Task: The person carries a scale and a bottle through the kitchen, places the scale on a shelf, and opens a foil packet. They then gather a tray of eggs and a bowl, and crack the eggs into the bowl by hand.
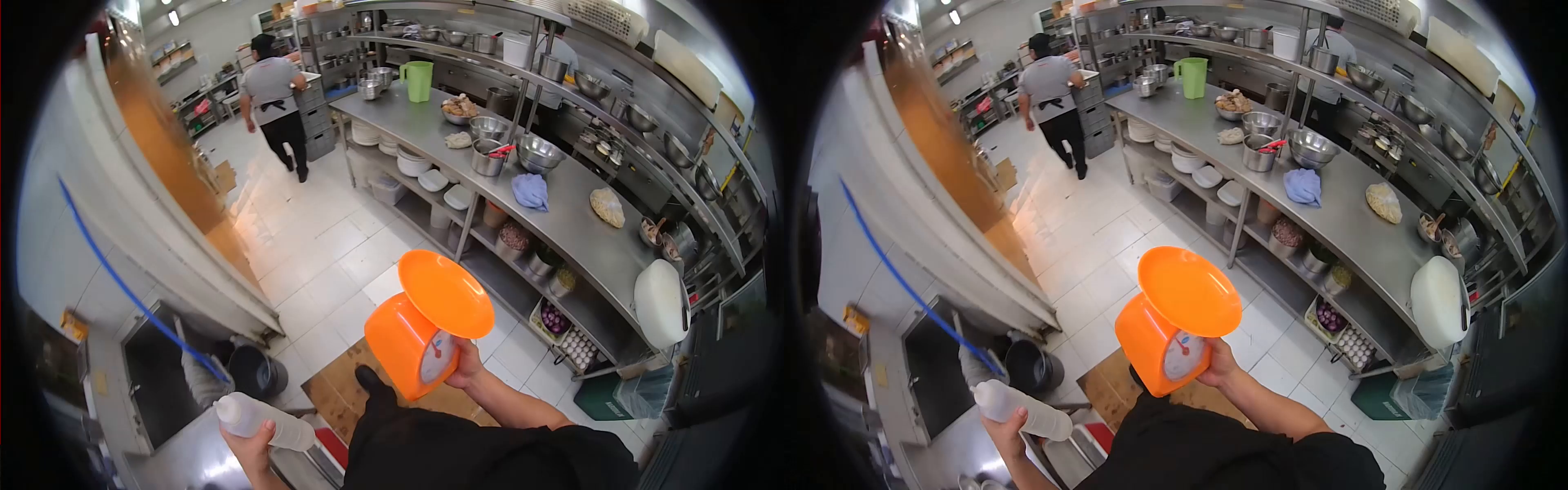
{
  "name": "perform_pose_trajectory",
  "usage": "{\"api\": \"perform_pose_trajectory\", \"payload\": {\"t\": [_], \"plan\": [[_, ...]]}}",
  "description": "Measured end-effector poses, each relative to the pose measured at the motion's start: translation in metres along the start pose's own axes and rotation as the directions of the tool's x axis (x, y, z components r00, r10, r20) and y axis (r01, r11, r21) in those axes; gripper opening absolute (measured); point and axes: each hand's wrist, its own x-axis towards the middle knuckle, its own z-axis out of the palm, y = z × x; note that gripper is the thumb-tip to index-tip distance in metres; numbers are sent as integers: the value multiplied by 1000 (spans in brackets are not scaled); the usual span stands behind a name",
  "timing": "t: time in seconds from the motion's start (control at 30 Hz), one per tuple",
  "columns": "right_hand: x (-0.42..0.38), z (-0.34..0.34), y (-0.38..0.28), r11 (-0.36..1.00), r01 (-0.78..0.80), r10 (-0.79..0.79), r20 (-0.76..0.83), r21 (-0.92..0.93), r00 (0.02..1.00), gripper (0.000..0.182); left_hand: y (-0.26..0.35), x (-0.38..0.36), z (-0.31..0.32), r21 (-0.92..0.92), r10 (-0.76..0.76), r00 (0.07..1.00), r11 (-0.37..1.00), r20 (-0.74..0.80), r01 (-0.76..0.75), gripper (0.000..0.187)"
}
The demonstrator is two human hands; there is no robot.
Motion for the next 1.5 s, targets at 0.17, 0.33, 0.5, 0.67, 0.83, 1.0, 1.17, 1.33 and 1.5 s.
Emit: {"api": "perform_pose_trajectory", "payload": {"t": [0.17,0.33,0.5,0.67,0.83,1.0,1.17,1.33,1.5], "plan": [[109,-13,-59,975,217,-221,-103,-53,970,64,-23,157,100,-54,21,984,998,175,-11,72],[233,-1,-125,931,345,-356,-88,-123,930,67,-26,327,191,-7,125,955,992,269,-127,67],[333,1,-177,844,496,-518,-72,-206,852,72,-17,472,276,26,191,901,976,390,-218,67],[429,-17,-205,789,599,-615,-155,-139,773,70,-33,581,348,-2,178,880,980,441,-198,67],[561,-72,-245,807,585,-588,-193,-80,786,66,-83,691,402,34,83,874,993,479,-112,67],[767,-115,-315,903,425,-425,28,-55,905,64,-116,790,445,114,-15,940,993,342,-26,66],[1001,-103,-380,958,274,-235,311,-88,921,61,-127,896,487,50,-52,985,998,167,44,62],[1198,-58,-390,983,182,-177,229,0,957,62,-151,1002,530,7,-75,997,997,9,75,60],[1357,-50,-399,985,175,-173,170,1,970,66,-200,1141,566,-108,-138,990,985,-38,133,60]]}}
